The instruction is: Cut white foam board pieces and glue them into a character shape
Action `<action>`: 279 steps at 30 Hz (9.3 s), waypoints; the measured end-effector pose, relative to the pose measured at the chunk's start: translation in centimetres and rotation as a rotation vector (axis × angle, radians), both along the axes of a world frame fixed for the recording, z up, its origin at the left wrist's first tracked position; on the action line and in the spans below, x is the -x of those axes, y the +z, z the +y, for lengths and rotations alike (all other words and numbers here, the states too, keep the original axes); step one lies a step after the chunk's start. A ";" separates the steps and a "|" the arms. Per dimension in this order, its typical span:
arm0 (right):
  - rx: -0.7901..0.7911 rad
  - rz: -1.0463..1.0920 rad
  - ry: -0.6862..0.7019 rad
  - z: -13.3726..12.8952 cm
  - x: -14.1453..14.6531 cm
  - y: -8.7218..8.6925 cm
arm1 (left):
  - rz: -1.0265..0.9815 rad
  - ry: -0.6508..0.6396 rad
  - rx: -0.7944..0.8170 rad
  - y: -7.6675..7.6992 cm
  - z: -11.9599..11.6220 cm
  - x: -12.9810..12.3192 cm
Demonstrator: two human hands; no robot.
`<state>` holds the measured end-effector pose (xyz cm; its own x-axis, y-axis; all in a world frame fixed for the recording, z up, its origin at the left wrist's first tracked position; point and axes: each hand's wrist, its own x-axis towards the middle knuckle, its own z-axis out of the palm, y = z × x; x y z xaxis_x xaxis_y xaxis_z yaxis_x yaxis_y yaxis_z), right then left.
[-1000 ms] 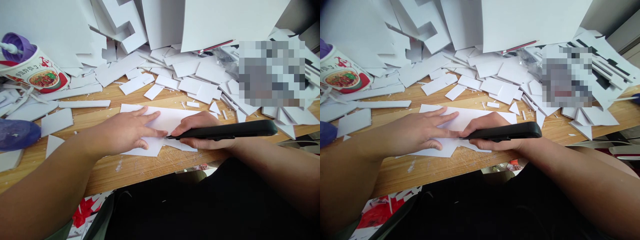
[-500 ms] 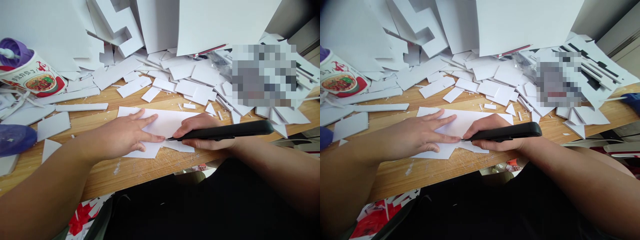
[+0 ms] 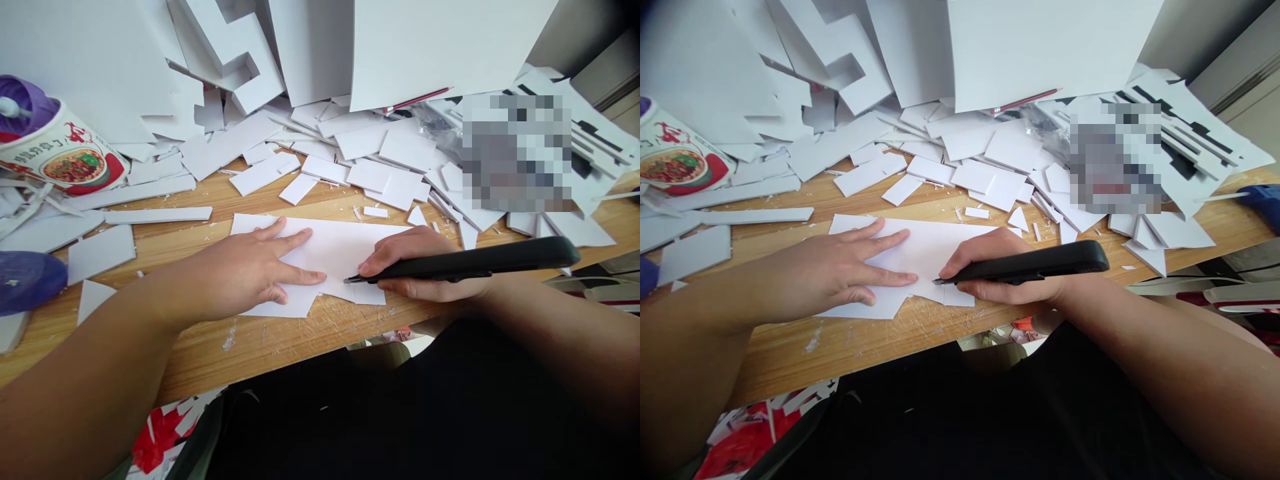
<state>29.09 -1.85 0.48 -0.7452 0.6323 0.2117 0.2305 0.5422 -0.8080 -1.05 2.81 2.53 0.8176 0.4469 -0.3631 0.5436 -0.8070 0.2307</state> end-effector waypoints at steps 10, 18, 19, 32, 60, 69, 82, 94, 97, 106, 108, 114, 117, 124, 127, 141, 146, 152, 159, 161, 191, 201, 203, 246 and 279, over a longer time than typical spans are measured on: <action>0.054 -0.012 0.037 0.1 -1.1 0.4 | -0.014 0.007 0.008 0.2 0.0 -0.4; 0.263 0.419 -0.495 -1.3 -0.5 0.6 | -0.055 0.077 0.037 0.6 -0.1 -0.4; 0.284 0.520 -0.574 -1.6 -0.6 1.1 | -0.059 0.089 0.036 0.7 0.0 -0.5; 0.920 0.527 -0.754 -8.4 1.4 0.8 | -0.172 0.315 -0.178 -0.8 1.2 -1.1; -0.073 0.100 -0.628 -5.5 3.7 -0.2 | -0.394 0.042 -0.163 -0.4 -1.0 -1.9; -0.066 0.094 -0.511 -5.0 4.0 -0.2 | -0.223 0.036 -0.004 -1.2 -1.0 -2.5; -0.130 0.023 -0.499 -4.9 4.1 0.3 | -0.224 0.054 0.033 -1.3 -1.1 -2.6; -0.183 0.002 -0.454 -4.7 4.4 0.6 | -0.187 0.046 0.021 -1.1 -1.1 -2.9; -0.237 -0.019 -0.438 -4.7 4.4 0.5 | -0.188 0.042 0.019 -1.2 -1.1 -2.8; -0.299 -0.039 -0.424 -4.7 4.4 -0.5 | -0.206 0.070 0.054 -1.5 -1.0 -2.8; -0.341 -0.019 -0.418 -4.7 4.4 -0.7 | -0.206 0.081 0.059 -1.6 -0.9 -2.8; -0.410 -0.002 -0.426 -4.9 4.6 -0.9 | -0.197 0.094 0.063 -1.6 -0.8 -2.9; -0.422 -0.012 -0.422 -4.9 4.6 -0.7 | -0.202 0.098 0.066 -1.6 -0.7 -2.9; -0.447 -0.044 -0.400 -5.0 4.4 -0.6 | -0.221 0.104 0.076 -1.8 -0.6 -2.9; -0.458 -0.053 -0.399 -5.0 4.3 -0.7 | -0.244 0.107 0.082 -1.9 -0.6 -2.8; -0.432 -0.024 -0.413 -5.7 3.6 -1.0 | -0.217 0.096 0.087 -2.1 -0.5 -3.0; -0.456 -0.023 -0.418 -6.1 3.3 -1.2 | -0.191 0.090 0.088 -1.9 -0.5 -3.0; -0.473 -0.018 -0.420 -6.4 2.9 -1.2 | -0.180 0.102 0.104 -1.8 -0.5 -2.9; -0.377 -0.024 -0.422 -7.1 2.1 -1.2 | -0.234 0.119 0.120 -1.9 -0.5 -2.8; -0.371 -0.012 -0.434 -7.5 1.6 -1.4 | -0.253 0.119 0.127 -1.9 -0.5 -2.8; 0.491 0.703 -0.593 -1.7 -0.1 3.2 | -1.045 0.850 1.139 1.1 -1.0 -1.8; -0.177 -0.470 -0.934 0.6 1.9 1.8 | -1.292 0.980 0.989 1.1 -0.5 -2.1; -0.105 -0.232 -0.854 0.4 2.4 1.9 | -1.306 1.001 0.968 1.1 -0.7 -2.3; 0.806 1.009 -0.447 -2.1 6.1 0.7 | -1.412 0.920 1.097 0.7 -2.0 -2.9; 0.195 0.247 -0.689 0.0 2.7 1.7 | -1.218 0.986 1.078 1.0 -1.4 -2.6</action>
